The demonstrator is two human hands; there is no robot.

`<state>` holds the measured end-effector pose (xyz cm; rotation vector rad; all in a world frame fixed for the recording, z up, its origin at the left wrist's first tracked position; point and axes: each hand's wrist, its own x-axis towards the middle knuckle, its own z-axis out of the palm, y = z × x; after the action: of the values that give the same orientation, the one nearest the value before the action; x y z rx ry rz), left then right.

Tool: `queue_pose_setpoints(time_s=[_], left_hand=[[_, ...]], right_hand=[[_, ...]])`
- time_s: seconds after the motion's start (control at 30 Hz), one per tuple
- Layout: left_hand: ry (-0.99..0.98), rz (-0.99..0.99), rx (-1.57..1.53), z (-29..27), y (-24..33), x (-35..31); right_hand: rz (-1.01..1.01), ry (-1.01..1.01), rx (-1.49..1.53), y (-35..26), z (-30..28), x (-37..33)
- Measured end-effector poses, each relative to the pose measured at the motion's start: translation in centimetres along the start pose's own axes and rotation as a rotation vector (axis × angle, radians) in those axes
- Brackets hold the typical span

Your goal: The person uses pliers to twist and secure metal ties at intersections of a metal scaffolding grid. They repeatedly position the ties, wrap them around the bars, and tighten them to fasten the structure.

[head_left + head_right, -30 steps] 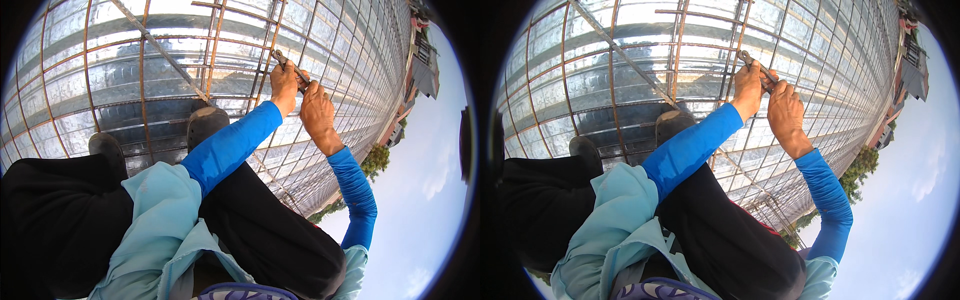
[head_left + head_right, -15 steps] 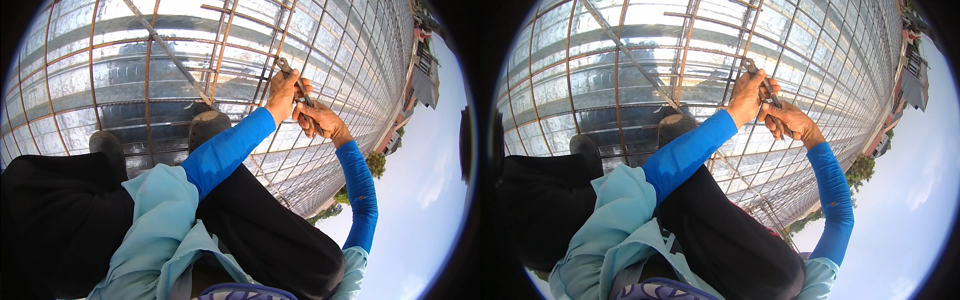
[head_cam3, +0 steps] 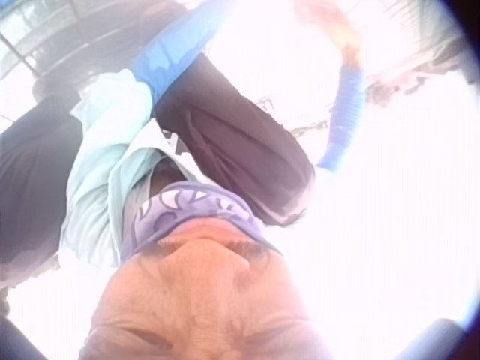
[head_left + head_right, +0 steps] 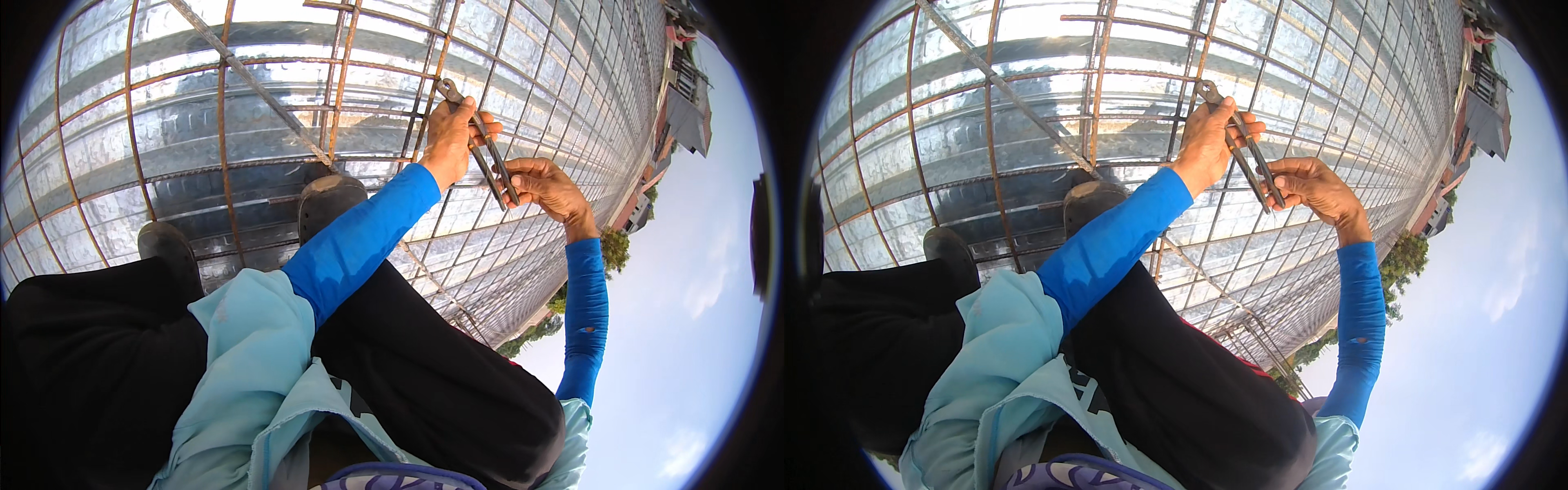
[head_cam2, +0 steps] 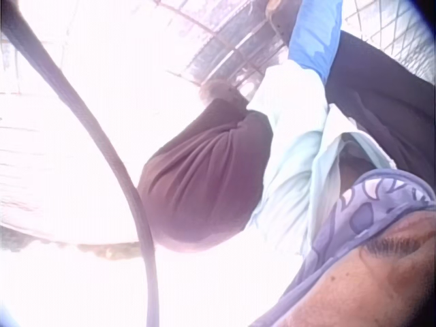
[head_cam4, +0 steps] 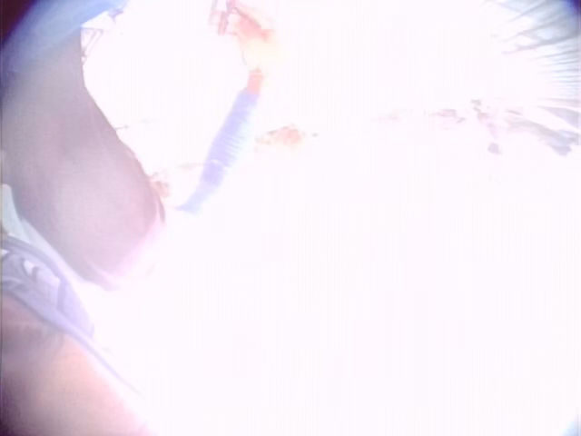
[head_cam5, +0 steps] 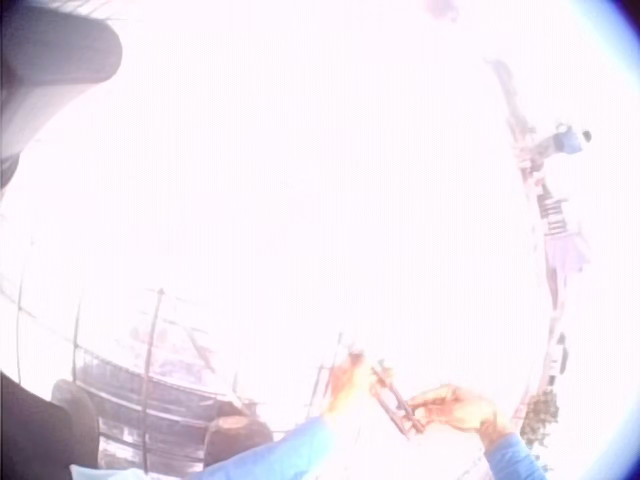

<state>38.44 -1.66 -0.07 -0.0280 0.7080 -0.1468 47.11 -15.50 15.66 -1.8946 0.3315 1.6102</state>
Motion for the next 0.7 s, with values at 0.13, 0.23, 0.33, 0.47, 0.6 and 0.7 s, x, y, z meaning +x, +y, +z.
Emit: queue_pose_setpoints(time_s=[0.13, 0.23, 0.33, 0.47, 0.6, 0.7], left_hand=[[-0.035, 0.038, 0.014, -0.6, 0.2, 0.0], [-0.05, 0.019, -0.057, -1.0, 0.4, 0.2], [-0.078, -0.005, -0.125, -0.8, 0.4, 0.2], [-0.072, -0.014, -0.113, -0.8, 0.3, 0.0], [-0.075, -0.012, -0.142, -0.7, 0.2, 0.1], [-0.058, 0.002, -0.127, -0.7, -0.1, 0.5]], right_hand=[[-0.085, 0.07, 0.037, 1.7, 1.0, 0.1], [-0.045, 0.001, 0.218, 2.4, 0.5, 0.1], [-0.108, -0.048, 0.432, 4.3, 0.1, 0.4], [-0.167, -0.115, 0.557, 6.5, -0.1, 1.4], [-0.172, -0.136, 0.677, 9.8, 0.3, 1.8], [-0.16, -0.074, 0.744, 11.6, 3.2, 0.8]])
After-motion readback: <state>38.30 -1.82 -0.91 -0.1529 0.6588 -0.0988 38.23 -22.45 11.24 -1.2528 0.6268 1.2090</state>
